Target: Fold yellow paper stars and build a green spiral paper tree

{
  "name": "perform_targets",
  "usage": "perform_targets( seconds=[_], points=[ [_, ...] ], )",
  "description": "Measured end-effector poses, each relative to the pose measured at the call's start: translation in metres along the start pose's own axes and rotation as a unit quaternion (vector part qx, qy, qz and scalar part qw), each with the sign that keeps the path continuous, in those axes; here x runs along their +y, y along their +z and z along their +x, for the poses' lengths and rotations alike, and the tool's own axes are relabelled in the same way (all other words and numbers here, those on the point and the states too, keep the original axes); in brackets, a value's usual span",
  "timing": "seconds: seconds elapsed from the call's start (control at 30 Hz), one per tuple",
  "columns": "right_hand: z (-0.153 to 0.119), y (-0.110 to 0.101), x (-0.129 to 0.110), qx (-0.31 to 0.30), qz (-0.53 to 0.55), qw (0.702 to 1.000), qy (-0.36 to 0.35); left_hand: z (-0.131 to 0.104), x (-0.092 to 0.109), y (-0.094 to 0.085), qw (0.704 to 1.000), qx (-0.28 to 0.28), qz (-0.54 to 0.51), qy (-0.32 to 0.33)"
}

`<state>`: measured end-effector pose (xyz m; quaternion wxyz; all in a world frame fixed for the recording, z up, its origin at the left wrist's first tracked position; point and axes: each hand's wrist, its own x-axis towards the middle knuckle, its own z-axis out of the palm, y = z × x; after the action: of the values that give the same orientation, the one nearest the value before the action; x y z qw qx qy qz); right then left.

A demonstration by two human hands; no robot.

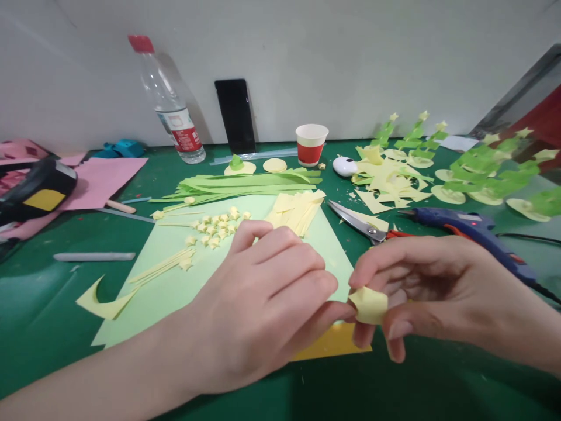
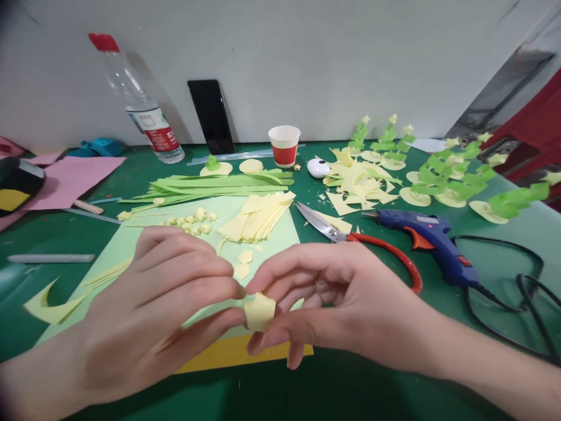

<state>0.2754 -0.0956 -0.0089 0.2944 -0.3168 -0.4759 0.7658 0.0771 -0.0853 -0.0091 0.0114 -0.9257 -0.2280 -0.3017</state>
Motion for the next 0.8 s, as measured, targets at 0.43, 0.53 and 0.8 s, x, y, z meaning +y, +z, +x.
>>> perform_targets(
  seconds=[0.43,0.53,0.8],
  points=[
    [0.0004,0.0044,0.0051,0.064,-0.092,0.992,-0.052,-0.0032,0.0051,0.0041,1.000,-0.001,0.007,0.017],
    [0.0026,0.0043,0.0060,0.066,-0.086,0.993,-0.056,-0.0031,0.0052,0.0038,1.000,-0.009,-0.001,0.019],
    [0.0012,0.0027,0.0067,0.043,-0.078,0.994,-0.064,-0.0012,0.0066,0.0015,0.999,-0.021,-0.039,0.014]
  ],
)
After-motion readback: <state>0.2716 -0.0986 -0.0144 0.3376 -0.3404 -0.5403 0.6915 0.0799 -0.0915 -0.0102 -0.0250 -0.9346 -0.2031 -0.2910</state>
